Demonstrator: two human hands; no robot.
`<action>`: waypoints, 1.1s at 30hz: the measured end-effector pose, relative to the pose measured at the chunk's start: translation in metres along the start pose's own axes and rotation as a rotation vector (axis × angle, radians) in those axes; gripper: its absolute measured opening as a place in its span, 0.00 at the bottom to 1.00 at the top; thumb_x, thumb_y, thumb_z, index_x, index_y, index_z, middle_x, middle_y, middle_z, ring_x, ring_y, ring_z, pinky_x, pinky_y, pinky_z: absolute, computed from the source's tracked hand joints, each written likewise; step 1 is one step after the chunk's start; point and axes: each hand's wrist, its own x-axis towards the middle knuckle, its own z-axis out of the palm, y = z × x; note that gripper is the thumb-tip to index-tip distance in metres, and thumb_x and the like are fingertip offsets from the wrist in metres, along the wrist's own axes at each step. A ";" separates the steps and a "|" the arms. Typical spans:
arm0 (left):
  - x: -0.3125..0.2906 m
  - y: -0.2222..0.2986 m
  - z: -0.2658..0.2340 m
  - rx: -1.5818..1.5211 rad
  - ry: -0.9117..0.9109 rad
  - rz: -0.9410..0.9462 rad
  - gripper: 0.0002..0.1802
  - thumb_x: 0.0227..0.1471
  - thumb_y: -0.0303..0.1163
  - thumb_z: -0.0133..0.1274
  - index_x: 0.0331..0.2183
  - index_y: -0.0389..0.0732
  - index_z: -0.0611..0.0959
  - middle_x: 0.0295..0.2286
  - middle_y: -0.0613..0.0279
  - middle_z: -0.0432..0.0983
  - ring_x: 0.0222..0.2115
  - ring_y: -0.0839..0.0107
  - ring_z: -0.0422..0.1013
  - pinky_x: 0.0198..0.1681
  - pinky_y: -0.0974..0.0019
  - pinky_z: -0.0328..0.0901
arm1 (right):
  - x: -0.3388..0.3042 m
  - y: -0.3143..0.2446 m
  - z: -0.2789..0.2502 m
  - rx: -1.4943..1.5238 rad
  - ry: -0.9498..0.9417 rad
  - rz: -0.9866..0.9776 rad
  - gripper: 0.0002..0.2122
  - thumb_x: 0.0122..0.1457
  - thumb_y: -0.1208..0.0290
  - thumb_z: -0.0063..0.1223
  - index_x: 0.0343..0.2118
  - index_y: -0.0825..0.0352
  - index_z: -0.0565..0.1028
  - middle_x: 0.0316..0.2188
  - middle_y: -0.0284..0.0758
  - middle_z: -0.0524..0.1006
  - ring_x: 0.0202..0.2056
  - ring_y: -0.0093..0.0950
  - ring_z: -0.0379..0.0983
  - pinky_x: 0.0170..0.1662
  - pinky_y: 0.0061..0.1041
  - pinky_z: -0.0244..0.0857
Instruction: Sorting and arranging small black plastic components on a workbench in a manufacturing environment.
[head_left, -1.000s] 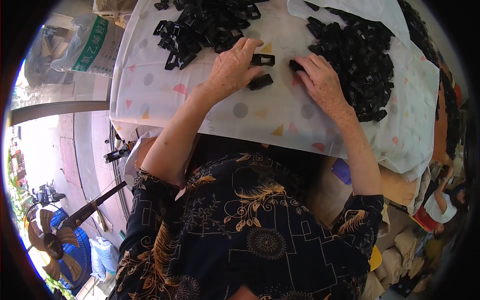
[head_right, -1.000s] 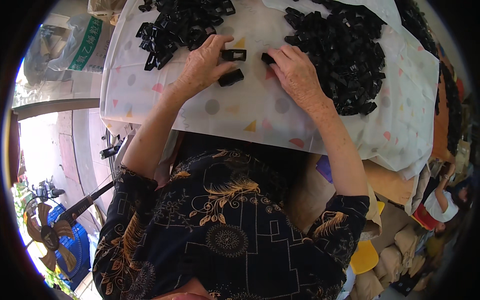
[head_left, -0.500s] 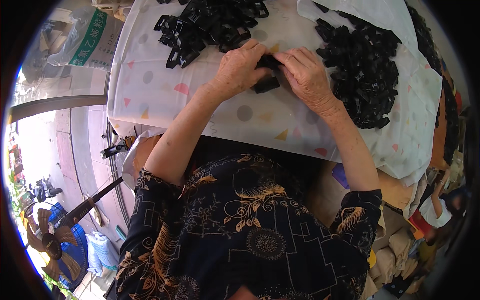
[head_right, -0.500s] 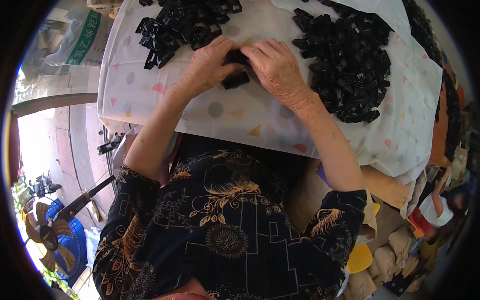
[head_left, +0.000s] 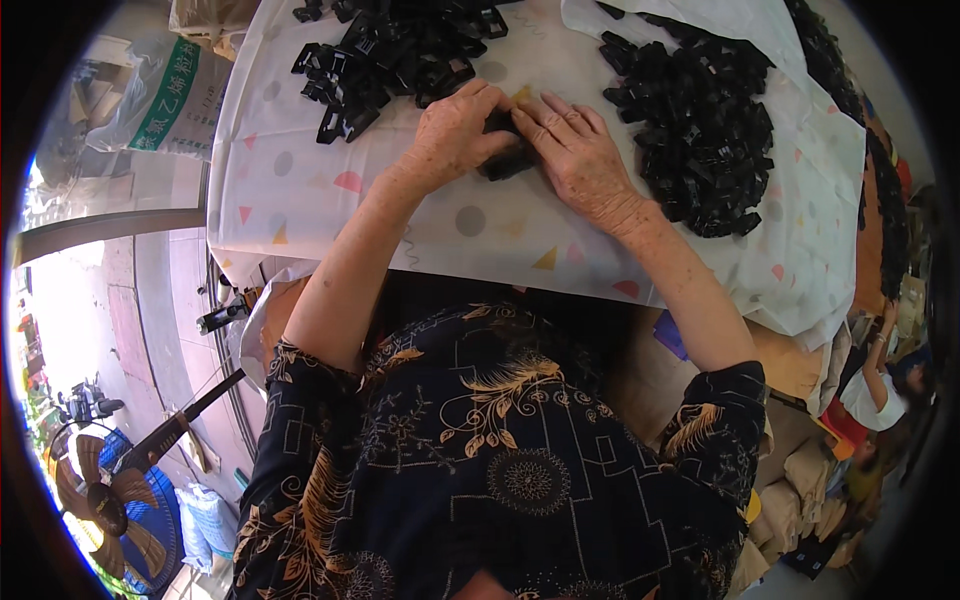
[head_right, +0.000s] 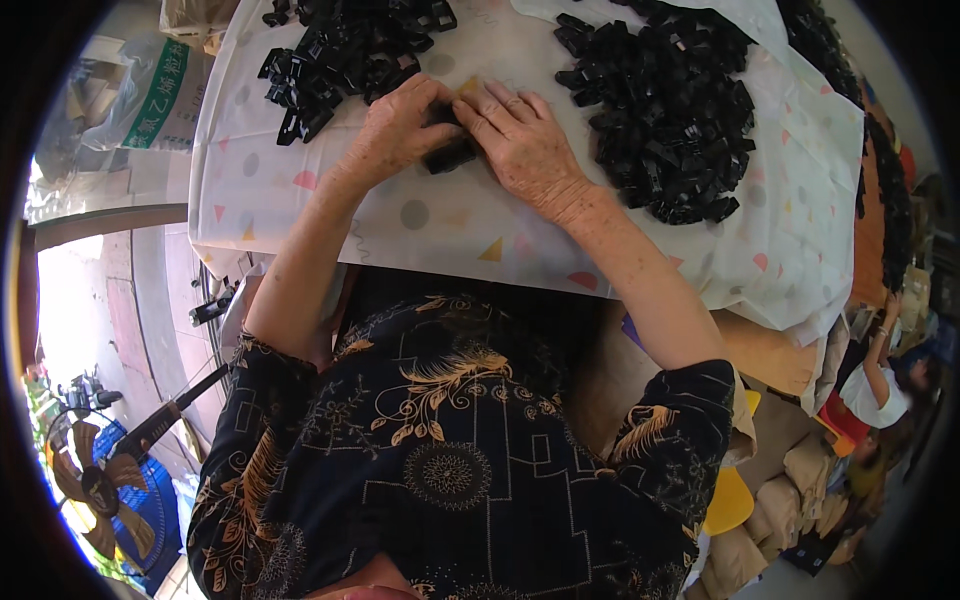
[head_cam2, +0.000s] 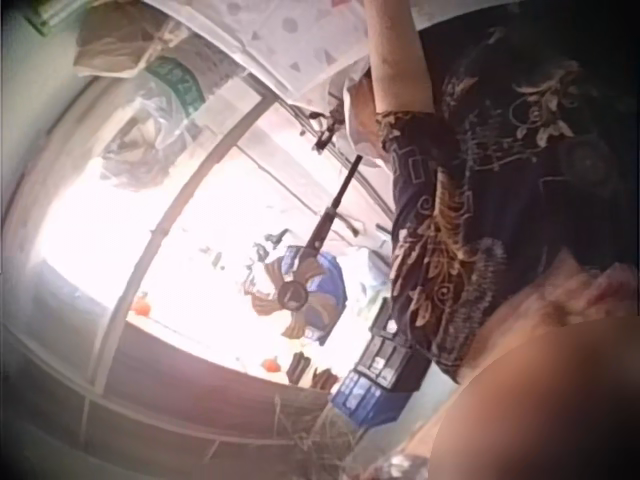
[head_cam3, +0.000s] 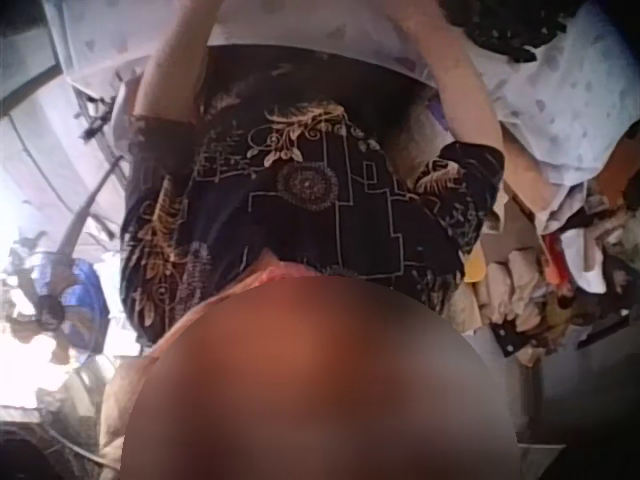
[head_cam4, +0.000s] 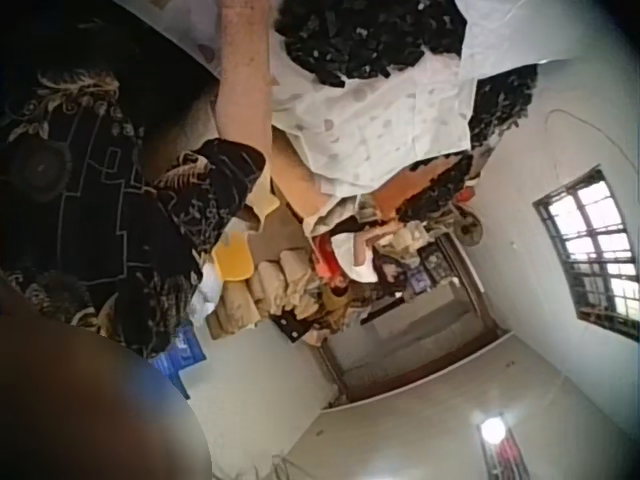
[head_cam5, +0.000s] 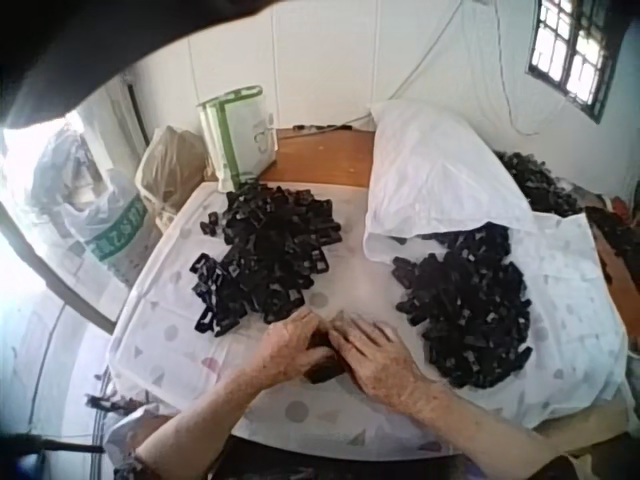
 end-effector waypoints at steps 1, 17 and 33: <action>0.000 -0.002 0.000 -0.004 -0.004 -0.004 0.20 0.44 0.36 0.64 0.40 0.40 0.80 0.36 0.58 0.75 0.34 0.61 0.75 0.38 0.61 0.70 | -0.001 -0.001 0.002 -0.008 0.011 -0.004 0.26 0.51 0.78 0.57 0.57 0.65 0.72 0.54 0.36 0.72 0.58 0.37 0.66 0.58 0.35 0.59; -0.032 -0.016 -0.039 0.244 0.204 -0.148 0.14 0.50 0.33 0.57 0.41 0.44 0.80 0.40 0.61 0.72 0.37 0.55 0.75 0.36 0.55 0.70 | -0.013 0.074 -0.065 -0.491 -0.266 0.192 0.10 0.51 0.78 0.54 0.39 0.64 0.76 0.35 0.33 0.68 0.41 0.31 0.67 0.40 0.31 0.60; 0.012 0.032 0.006 -0.644 0.128 -0.190 0.15 0.55 0.25 0.53 0.45 0.39 0.74 0.35 0.56 0.74 0.27 0.67 0.74 0.29 0.65 0.69 | -0.004 0.032 -0.034 1.359 0.001 0.941 0.14 0.64 0.72 0.53 0.50 0.70 0.74 0.39 0.30 0.78 0.38 0.20 0.76 0.41 0.19 0.70</action>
